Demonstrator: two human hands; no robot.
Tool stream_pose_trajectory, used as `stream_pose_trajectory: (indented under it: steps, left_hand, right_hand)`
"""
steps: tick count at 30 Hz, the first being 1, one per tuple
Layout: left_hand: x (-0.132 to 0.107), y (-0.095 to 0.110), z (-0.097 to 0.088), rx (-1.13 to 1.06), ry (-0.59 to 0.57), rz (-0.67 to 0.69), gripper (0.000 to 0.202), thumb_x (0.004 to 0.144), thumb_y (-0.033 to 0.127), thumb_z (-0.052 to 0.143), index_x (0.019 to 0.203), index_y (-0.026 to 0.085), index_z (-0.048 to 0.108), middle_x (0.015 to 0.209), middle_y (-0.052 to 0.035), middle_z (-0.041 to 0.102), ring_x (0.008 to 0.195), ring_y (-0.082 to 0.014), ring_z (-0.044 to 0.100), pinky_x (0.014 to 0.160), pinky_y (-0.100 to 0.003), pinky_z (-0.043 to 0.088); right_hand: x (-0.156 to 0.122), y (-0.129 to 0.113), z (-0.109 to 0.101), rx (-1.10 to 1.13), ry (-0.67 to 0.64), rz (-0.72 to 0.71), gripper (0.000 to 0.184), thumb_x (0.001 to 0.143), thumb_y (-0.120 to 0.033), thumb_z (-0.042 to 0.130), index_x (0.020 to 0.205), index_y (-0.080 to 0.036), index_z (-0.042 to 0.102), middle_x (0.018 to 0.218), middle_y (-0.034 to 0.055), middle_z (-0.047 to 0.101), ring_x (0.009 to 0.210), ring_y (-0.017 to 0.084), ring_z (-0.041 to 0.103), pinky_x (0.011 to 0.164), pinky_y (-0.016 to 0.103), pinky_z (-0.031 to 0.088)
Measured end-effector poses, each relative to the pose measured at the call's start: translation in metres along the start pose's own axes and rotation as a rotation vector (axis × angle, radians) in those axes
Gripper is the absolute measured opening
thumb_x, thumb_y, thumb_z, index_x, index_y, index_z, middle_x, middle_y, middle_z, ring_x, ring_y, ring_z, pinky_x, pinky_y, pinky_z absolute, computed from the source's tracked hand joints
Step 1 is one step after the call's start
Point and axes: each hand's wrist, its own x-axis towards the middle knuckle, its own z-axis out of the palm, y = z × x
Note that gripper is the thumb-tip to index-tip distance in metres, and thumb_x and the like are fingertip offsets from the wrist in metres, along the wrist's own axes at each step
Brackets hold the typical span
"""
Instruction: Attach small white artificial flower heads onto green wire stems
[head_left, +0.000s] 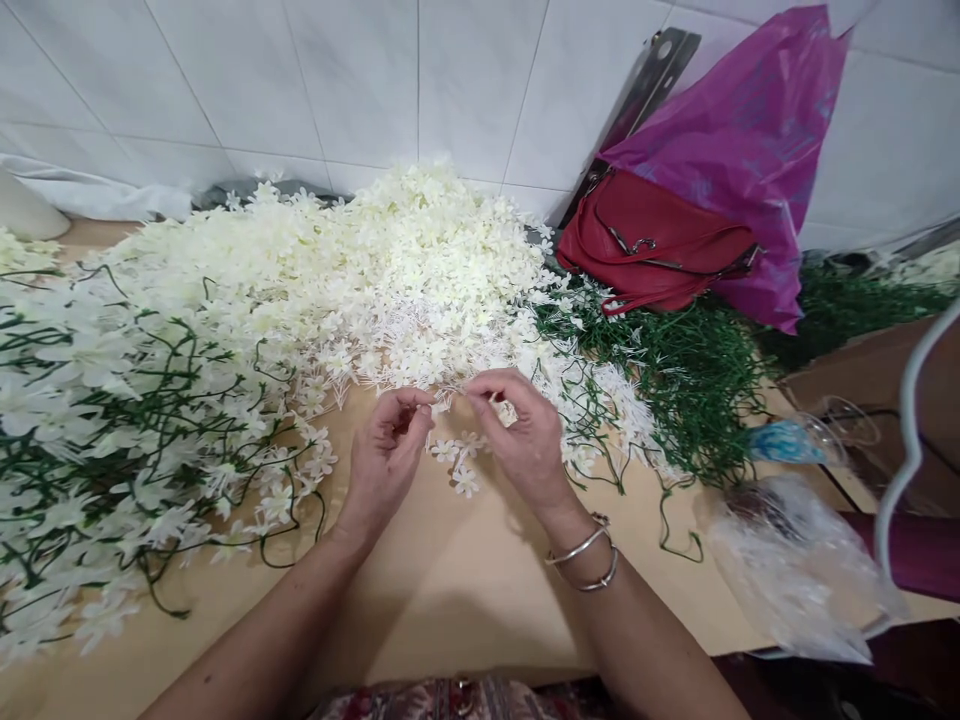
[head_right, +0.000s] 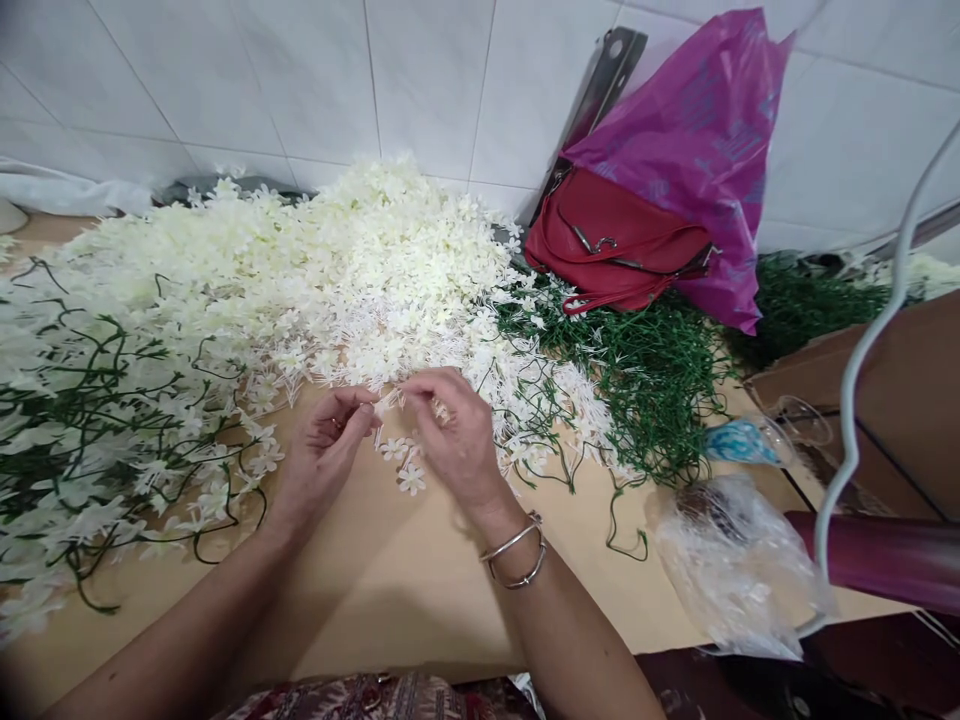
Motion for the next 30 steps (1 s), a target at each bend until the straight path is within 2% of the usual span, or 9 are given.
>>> stream_pose_trajectory:
  steps: [3,5,8,12,16,22,26,30]
  left_hand:
    - [0.0,0.002,0.002,-0.047,0.007,0.008,0.017,0.095,0.036,0.067,0.099,0.019,0.068,0.108,-0.0059,0.069,0.091,-0.0158,0.07,0.08,-0.026,0.055]
    - [0.0,0.001,0.003,-0.133,-0.001,-0.043,0.02,0.095,0.038,0.068,0.102,0.019,0.065,0.103,-0.005,0.071,0.085,-0.0152,0.073,0.078,-0.026,0.057]
    - [-0.001,-0.004,0.005,-0.163,-0.001,-0.071,0.021,0.094,0.036,0.071,0.105,0.019,0.065,0.086,-0.0001,0.07,0.079,-0.0144,0.074,0.075,-0.025,0.057]
    - [0.0,-0.01,0.005,-0.162,-0.009,-0.068,0.019,0.091,0.035,0.074,0.1,0.019,0.067,0.084,0.0008,0.068,0.076,-0.0138,0.071,0.077,-0.026,0.059]
    - [0.0,-0.009,0.004,-0.086,0.047,-0.051,0.013,0.09,0.031,0.071,0.096,0.02,0.065,0.083,0.0009,0.066,0.074,-0.0138,0.065,0.075,-0.026,0.055]
    - [-0.002,-0.002,0.001,0.044,0.064,-0.027,0.009,0.092,0.024,0.063,0.099,0.022,0.067,0.079,0.0014,0.061,0.074,-0.015,0.059,0.069,-0.025,0.045]
    - [-0.005,0.004,-0.001,0.087,0.061,0.003,0.012,0.094,0.024,0.056,0.098,0.022,0.067,0.068,0.0026,0.054,0.063,-0.0149,0.052,0.059,-0.026,0.038]
    - [-0.007,0.009,-0.003,0.244,-0.02,0.048,0.021,0.09,0.016,0.05,0.09,0.021,0.07,0.058,0.0048,0.044,0.052,-0.0138,0.04,0.054,-0.028,0.031]
  right_hand:
    - [0.008,0.01,-0.021,-0.253,0.208,0.016,0.007,0.097,-0.022,0.063,0.095,-0.024,0.07,0.096,0.006,0.072,0.088,0.023,0.066,0.081,0.039,0.055]
    - [0.012,0.02,-0.034,-0.41,0.257,0.075,0.005,0.094,-0.023,0.064,0.097,-0.023,0.068,0.094,0.0057,0.07,0.085,0.023,0.063,0.082,0.041,0.052]
    - [0.013,0.037,-0.043,-0.557,0.219,0.199,0.015,0.089,-0.028,0.068,0.104,-0.022,0.066,0.089,0.005,0.068,0.084,0.025,0.061,0.084,0.043,0.049]
    - [0.011,0.048,-0.043,-0.579,0.135,0.305,0.021,0.085,-0.025,0.069,0.106,-0.022,0.067,0.082,0.0037,0.07,0.082,0.026,0.059,0.082,0.041,0.046]
    - [0.012,0.047,-0.043,-0.479,0.194,0.319,0.022,0.084,-0.022,0.066,0.105,-0.021,0.068,0.083,0.0033,0.071,0.081,0.023,0.062,0.081,0.039,0.048]
    - [0.016,0.032,-0.042,-0.261,0.289,0.216,0.026,0.087,-0.02,0.061,0.112,-0.019,0.071,0.091,0.0041,0.069,0.082,0.02,0.062,0.083,0.036,0.052]
    - [0.015,0.028,-0.038,-0.019,0.189,0.227,0.024,0.094,-0.023,0.06,0.114,-0.021,0.073,0.102,0.0046,0.062,0.083,0.017,0.064,0.081,0.034,0.052]
    - [0.013,0.028,-0.033,0.299,0.102,0.3,0.025,0.094,-0.024,0.065,0.117,-0.027,0.075,0.102,0.0013,0.06,0.079,0.013,0.063,0.079,0.031,0.05]
